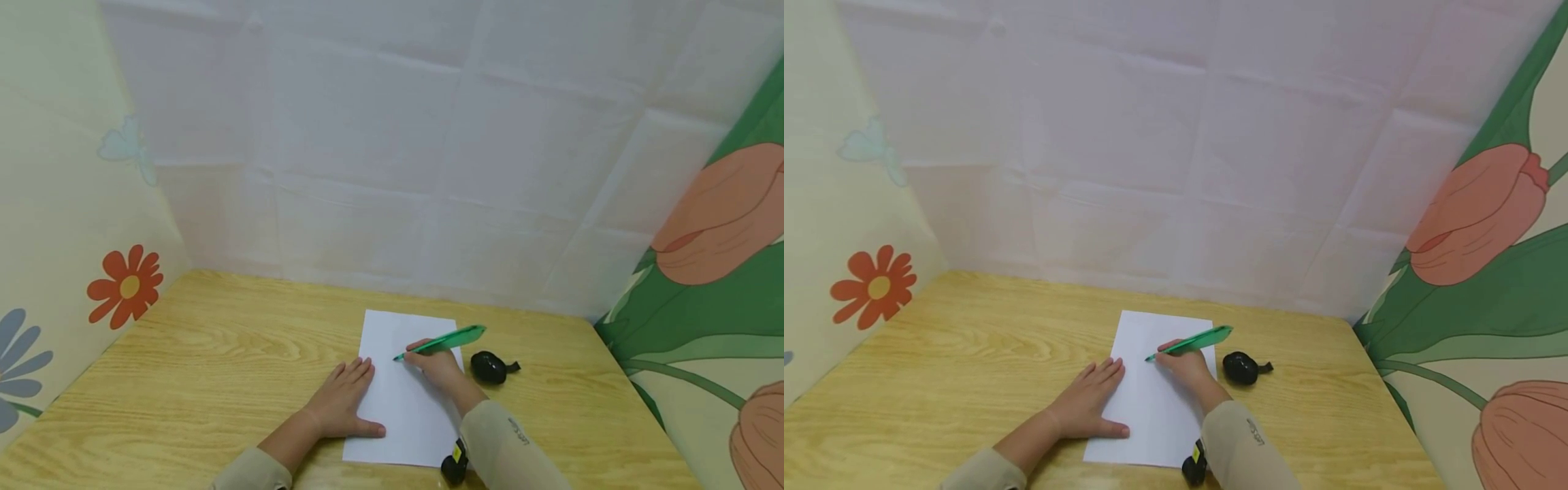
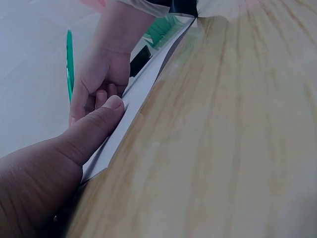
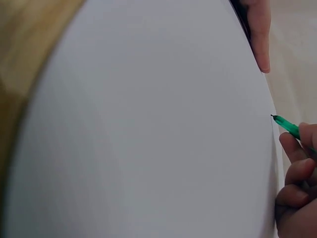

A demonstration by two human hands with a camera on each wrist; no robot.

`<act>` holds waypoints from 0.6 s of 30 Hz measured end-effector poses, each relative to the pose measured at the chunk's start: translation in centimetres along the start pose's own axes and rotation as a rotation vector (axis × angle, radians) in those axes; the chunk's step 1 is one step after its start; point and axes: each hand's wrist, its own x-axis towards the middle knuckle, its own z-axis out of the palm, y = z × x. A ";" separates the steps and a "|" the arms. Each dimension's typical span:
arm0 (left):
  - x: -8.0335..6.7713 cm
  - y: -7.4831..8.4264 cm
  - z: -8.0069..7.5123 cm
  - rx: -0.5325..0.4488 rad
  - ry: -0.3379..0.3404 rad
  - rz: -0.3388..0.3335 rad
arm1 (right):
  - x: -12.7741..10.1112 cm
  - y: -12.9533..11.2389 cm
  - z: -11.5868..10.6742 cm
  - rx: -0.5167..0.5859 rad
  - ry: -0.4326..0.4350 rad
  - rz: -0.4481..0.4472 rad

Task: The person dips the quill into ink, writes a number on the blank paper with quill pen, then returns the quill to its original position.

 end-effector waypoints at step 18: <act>0.2 -0.1 0.1 -0.006 -0.015 -0.012 | -0.4 0.2 0.1 0.043 -0.029 0.008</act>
